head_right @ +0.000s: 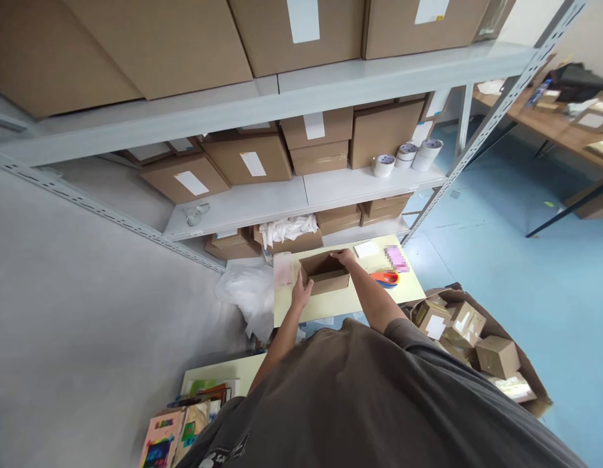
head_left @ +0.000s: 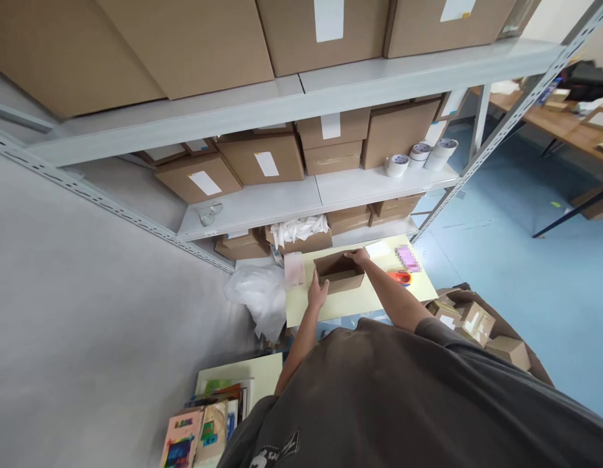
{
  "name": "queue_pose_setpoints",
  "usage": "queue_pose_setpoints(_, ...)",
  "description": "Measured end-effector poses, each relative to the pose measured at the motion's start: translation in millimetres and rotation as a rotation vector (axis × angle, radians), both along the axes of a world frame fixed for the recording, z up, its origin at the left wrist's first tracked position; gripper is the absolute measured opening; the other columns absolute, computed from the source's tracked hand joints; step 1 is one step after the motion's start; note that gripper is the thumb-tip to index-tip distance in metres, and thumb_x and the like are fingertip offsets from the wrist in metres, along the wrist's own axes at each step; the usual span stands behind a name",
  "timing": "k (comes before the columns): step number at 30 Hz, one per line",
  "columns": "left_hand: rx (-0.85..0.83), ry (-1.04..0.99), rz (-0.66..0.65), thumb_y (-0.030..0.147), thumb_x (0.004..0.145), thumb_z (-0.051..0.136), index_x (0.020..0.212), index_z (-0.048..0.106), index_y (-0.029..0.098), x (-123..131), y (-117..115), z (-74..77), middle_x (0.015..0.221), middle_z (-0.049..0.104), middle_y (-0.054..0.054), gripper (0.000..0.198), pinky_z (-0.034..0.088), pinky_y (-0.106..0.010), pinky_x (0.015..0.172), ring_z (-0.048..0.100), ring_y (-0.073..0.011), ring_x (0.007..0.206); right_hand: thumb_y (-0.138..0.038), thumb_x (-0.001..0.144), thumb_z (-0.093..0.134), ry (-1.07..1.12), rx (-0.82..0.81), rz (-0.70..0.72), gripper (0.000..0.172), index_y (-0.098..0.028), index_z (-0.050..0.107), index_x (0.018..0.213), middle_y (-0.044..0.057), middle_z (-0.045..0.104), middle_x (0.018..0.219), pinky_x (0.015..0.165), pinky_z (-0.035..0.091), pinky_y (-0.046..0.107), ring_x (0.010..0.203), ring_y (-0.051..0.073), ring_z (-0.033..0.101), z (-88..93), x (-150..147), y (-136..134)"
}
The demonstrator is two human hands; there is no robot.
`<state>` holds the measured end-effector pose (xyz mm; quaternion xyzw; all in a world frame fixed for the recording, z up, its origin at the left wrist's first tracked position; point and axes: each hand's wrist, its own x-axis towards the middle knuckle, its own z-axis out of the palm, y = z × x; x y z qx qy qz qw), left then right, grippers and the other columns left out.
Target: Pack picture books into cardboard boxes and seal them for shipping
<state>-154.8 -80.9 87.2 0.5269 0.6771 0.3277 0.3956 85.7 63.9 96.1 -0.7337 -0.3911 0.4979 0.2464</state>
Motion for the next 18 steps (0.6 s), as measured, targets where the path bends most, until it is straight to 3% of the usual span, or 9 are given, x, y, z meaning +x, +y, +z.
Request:
queue_pose_setpoints(4,-0.006,-0.039,-0.029,0.052,0.093,0.071,0.161,0.050,0.025,-4.8,2.1,-1.4,0.163,0.054,-0.013,0.076,0.036,-0.046,0.127,0.050,-0.0351,0.152,-0.057,0.078,0.087,0.006,0.005,0.050,0.043,-0.015,0.081,0.086,0.015,0.081,0.088,0.091,0.053,0.041,0.100,0.032,0.071,4.3,4.8,16.2)
queue_pose_setpoints(7,-0.015,-0.029,-0.052,0.052,0.092,0.073,0.160,0.051,0.023,-9.1,13.0,0.9,0.162,0.055,-0.016,0.077,0.037,-0.047,0.126,0.053,-0.0356,0.149,-0.058,0.079,0.085,0.053,0.023,0.136,0.043,-0.015,0.082,0.085,0.010,0.080,0.083,0.091,0.052,0.039,0.095,0.027,0.070,4.8,10.4,23.4)
queue_pose_setpoints(12,-0.034,-0.022,0.104,0.055,0.092,0.074,0.157,0.051,0.021,-28.0,65.4,8.3,0.154,0.060,-0.018,0.076,0.041,-0.045,0.120,0.057,-0.0350,0.142,-0.058,0.073,0.087,0.108,0.168,0.218,0.040,-0.019,0.082,0.083,0.006,0.078,0.076,0.086,0.054,0.037,0.084,0.025,0.068,0.6,15.3,13.8)
queue_pose_setpoints(15,-0.061,-0.089,-0.022,0.051,0.087,0.079,0.129,0.072,0.021,-38.2,99.5,5.7,0.139,0.071,-0.017,0.052,0.042,-0.044,0.120,0.060,-0.0350,0.137,-0.063,0.076,0.082,0.115,0.236,0.210,0.044,-0.021,0.081,0.087,0.003,0.077,0.080,0.083,0.054,0.032,0.085,0.023,0.066,-1.9,14.5,2.3)
queue_pose_setpoints(18,-0.089,-0.203,-0.129,0.053,0.087,0.076,0.101,0.077,0.020,-39.4,117.2,-4.0,0.116,0.079,-0.013,0.036,0.049,-0.044,0.113,0.068,-0.0331,0.122,-0.064,0.077,0.080,0.092,0.217,0.221,0.045,-0.020,0.079,0.087,0.002,0.076,0.079,0.081,0.053,0.030,0.086,0.022,0.064,-2.0,13.4,-1.5)
